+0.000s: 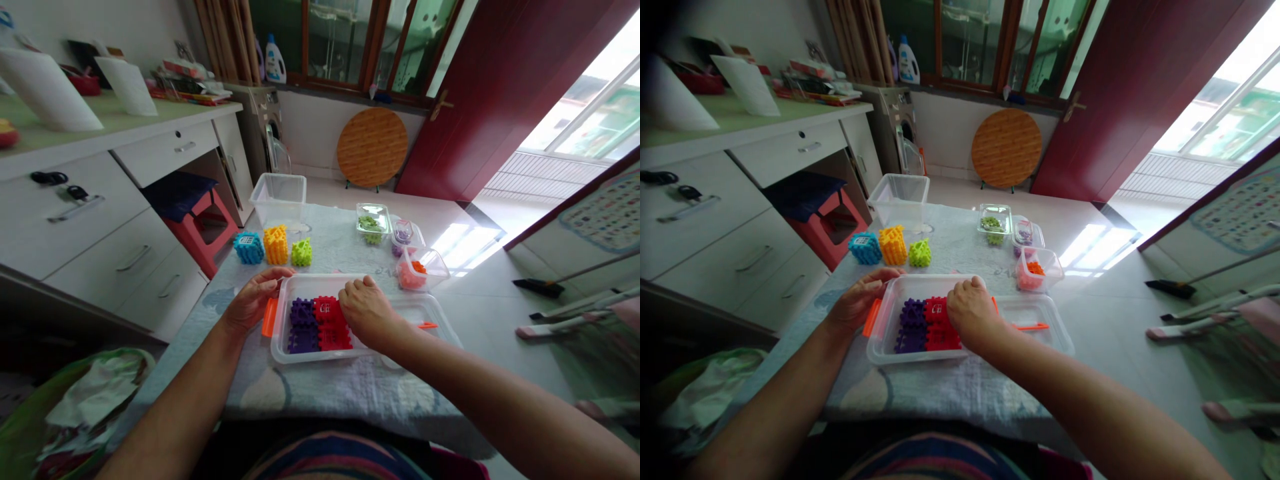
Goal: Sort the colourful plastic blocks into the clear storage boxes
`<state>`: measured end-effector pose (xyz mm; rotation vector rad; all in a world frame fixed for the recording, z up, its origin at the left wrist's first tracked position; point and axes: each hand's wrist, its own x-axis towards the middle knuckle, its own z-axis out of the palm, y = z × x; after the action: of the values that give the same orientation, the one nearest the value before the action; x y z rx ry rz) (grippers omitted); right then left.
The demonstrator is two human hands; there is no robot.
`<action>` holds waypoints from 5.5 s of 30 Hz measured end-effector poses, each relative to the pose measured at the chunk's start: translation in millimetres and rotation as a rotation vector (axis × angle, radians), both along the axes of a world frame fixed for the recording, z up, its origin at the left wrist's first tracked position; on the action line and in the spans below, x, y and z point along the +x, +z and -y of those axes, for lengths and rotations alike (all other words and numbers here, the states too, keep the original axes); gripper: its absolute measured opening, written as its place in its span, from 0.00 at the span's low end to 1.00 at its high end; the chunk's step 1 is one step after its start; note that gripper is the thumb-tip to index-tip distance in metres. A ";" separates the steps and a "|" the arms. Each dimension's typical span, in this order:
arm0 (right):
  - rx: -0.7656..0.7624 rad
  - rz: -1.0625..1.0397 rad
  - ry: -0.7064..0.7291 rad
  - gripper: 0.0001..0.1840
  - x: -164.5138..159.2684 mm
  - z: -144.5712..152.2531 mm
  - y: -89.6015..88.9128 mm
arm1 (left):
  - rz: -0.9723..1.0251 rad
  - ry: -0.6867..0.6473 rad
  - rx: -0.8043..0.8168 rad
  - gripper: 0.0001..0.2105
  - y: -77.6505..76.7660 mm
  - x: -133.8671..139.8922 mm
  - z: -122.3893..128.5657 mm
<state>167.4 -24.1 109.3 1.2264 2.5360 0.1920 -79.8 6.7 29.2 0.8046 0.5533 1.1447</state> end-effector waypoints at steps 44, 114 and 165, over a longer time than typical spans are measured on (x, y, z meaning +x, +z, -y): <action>-0.066 -0.068 -0.011 0.15 4.0 0.5 20.7 | -0.005 0.000 -0.016 0.16 0.3 -0.4 0.2; -0.312 -0.125 0.114 0.14 -19.4 -11.3 2.6 | -0.037 0.004 0.001 0.15 0.8 0.1 -0.2; 0.084 -0.554 -0.517 0.20 156.7 49.8 -66.6 | -0.113 0.081 -0.031 0.15 0.0 4.4 0.1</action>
<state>324.1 -73.9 42.7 2.1615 2.5248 -0.1913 -75.4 6.6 29.2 0.8296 0.7017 1.1671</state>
